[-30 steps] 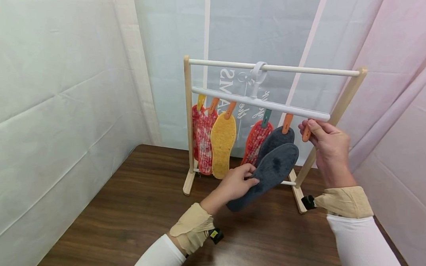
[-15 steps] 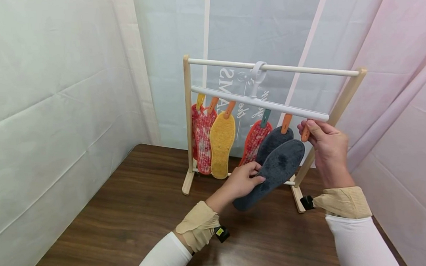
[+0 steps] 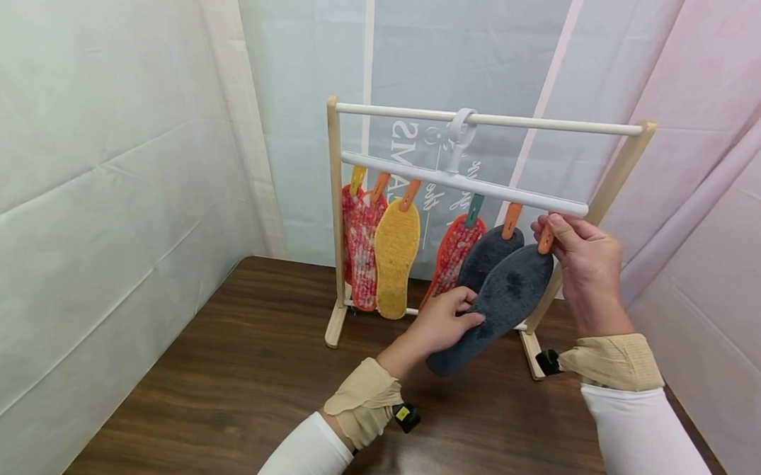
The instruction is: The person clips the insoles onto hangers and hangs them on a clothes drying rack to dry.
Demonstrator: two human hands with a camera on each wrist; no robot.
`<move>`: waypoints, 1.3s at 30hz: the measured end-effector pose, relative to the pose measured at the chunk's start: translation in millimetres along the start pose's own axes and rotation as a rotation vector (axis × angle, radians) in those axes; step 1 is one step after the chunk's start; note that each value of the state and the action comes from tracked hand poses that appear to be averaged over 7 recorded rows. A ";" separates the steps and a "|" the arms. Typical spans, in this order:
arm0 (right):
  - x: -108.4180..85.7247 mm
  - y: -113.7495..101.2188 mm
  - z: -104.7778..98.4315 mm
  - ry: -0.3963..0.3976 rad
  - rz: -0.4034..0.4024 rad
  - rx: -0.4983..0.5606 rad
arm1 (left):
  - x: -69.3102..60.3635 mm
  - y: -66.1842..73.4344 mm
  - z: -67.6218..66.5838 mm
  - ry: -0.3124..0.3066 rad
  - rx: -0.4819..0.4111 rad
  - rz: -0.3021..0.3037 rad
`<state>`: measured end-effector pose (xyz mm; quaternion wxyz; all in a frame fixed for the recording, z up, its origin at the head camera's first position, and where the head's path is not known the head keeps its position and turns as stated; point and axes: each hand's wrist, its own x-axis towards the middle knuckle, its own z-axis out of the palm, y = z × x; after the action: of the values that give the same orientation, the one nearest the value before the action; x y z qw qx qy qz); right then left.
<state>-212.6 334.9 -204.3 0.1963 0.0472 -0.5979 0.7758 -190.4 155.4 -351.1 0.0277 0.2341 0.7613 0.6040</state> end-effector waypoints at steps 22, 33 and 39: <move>1.6 1.8 -1.4 0.009 -0.008 -0.014 | 5.7 7.0 14.0 0.017 -0.053 -0.060; -1.9 -1.9 -0.7 -0.020 0.013 -0.014 | 4.5 12.3 18.0 0.008 -0.024 -0.087; -3.1 -2.7 -4.9 -0.054 0.048 -0.005 | 1.2 12.6 19.8 0.026 -0.039 -0.090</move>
<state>-208.1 339.4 -204.2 0.1614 0.0535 -0.6060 0.7771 -180.9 175.9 -344.4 0.0495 0.1913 0.7593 0.6201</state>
